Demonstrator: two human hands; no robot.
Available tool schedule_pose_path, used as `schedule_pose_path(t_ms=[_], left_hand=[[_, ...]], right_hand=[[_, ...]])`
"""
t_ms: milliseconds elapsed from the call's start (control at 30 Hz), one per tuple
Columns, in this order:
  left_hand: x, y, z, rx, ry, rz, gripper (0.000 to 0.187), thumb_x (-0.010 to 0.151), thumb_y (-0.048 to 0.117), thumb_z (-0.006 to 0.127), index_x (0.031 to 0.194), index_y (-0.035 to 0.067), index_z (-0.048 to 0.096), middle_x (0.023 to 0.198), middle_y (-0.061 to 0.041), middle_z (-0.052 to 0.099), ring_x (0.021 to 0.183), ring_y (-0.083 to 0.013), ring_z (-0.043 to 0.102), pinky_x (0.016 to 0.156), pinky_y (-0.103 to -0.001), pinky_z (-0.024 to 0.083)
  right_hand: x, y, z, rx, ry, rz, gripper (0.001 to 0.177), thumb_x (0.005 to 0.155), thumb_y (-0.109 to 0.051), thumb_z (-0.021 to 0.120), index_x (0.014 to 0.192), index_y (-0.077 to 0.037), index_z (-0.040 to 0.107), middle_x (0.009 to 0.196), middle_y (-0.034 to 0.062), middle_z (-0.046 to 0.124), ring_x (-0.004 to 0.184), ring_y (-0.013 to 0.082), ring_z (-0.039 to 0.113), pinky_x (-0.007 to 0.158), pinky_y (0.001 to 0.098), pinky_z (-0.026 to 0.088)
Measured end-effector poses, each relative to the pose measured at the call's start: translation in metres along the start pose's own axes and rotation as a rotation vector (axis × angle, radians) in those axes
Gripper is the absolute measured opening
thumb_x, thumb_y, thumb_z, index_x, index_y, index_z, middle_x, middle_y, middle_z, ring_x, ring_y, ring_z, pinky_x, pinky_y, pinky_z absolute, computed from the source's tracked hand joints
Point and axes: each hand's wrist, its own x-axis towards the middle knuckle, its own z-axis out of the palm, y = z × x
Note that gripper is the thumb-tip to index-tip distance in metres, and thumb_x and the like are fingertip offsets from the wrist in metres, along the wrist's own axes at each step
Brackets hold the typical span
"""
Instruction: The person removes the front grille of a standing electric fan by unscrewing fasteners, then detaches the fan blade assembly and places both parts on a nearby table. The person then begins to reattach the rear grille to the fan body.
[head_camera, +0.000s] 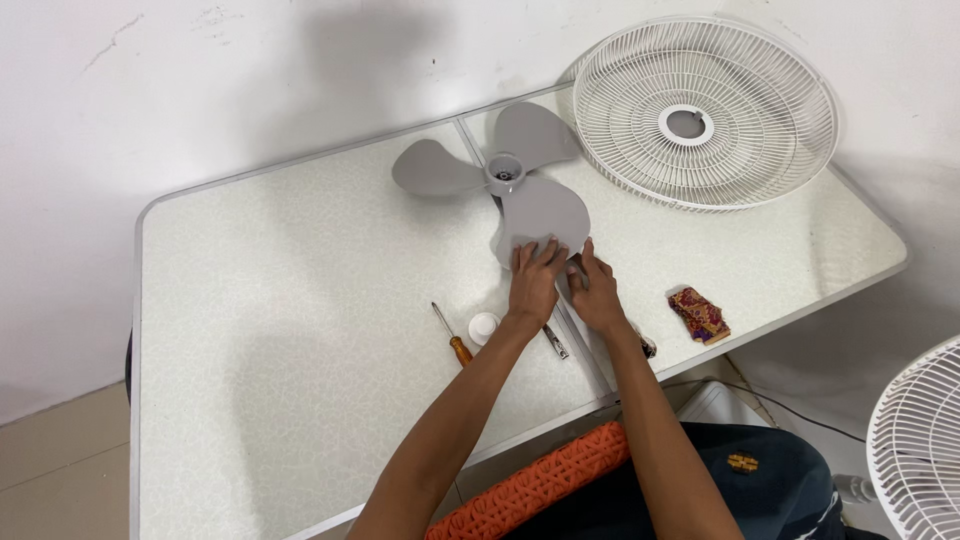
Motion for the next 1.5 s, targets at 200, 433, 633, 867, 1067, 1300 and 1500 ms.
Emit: schedule_pose_path(t_ms=[200,433,633,867,1067,1300,1500], left_hand=[[0.000,-0.001,0.004,-0.006,0.015,0.022,0.060,0.081,-0.006,0.066,0.138,0.012,0.064,0.150,-0.010,0.055,0.139,-0.0382,0.045,0.123,-0.055,0.025],[-0.004,0.001,0.007,-0.025,0.039,-0.006,0.050,0.089,-0.002,0.064,0.137,0.011,0.064,0.149,-0.013,0.055,0.140,-0.0375,0.045,0.121,-0.054,0.030],[-0.007,0.003,0.005,-0.016,0.044,0.042,0.048,0.090,0.003,0.065,0.137,0.006,0.062,0.149,-0.016,0.052,0.142,-0.0374,0.042,0.124,-0.059,0.021],[-0.017,0.013,-0.002,-0.063,0.102,0.161,0.050,0.086,-0.002,0.063,0.136,0.003,0.063,0.149,-0.019,0.052,0.147,-0.0398,0.037,0.127,-0.055,0.023],[-0.012,0.052,-0.006,-0.129,0.081,0.201,0.048,0.084,-0.002,0.065,0.132,0.001,0.064,0.147,-0.020,0.053,0.146,-0.0415,0.037,0.125,-0.055,0.027],[-0.012,0.121,0.009,-0.253,0.089,0.279,0.054,0.083,-0.006,0.064,0.136,-0.007,0.060,0.144,-0.020,0.057,0.143,-0.0413,0.043,0.124,-0.053,0.031],[-0.018,0.205,0.040,-0.410,0.042,0.428,0.051,0.085,-0.003,0.067,0.135,-0.007,0.060,0.141,-0.021,0.059,0.140,-0.0417,0.047,0.119,-0.051,0.038]], right_hand=[[0.000,-0.002,-0.003,0.072,-0.002,0.025,0.071,0.102,-0.023,0.053,0.162,-0.004,0.020,0.149,0.0154,0.056,0.145,0.0338,0.041,0.119,0.0415,0.033],[-0.001,-0.008,-0.005,0.059,-0.003,0.048,0.068,0.102,-0.023,0.053,0.160,-0.004,0.025,0.150,0.0159,0.054,0.145,0.0349,0.038,0.119,0.0421,0.032],[-0.003,-0.016,-0.011,0.161,-0.002,-0.047,0.064,0.103,-0.022,0.050,0.159,-0.001,0.028,0.143,0.0202,0.060,0.136,0.0344,0.055,0.114,0.0400,0.041],[-0.016,-0.026,-0.030,0.122,0.061,0.061,0.055,0.103,-0.023,0.054,0.151,0.001,0.043,0.135,0.0217,0.065,0.124,0.0316,0.065,0.105,0.0367,0.051],[-0.032,-0.035,-0.065,0.150,0.201,-0.066,0.036,0.099,-0.015,0.061,0.130,0.002,0.064,0.122,0.0209,0.073,0.112,0.0291,0.074,0.094,0.0331,0.059],[-0.065,-0.030,-0.123,0.133,0.311,-0.140,0.033,0.098,-0.007,0.058,0.129,0.004,0.065,0.119,0.0217,0.073,0.106,0.0287,0.075,0.091,0.0348,0.060],[-0.125,-0.007,-0.191,0.108,0.473,-0.046,0.033,0.099,-0.006,0.056,0.130,0.004,0.064,0.120,0.0216,0.072,0.105,0.0291,0.074,0.089,0.0356,0.061]])
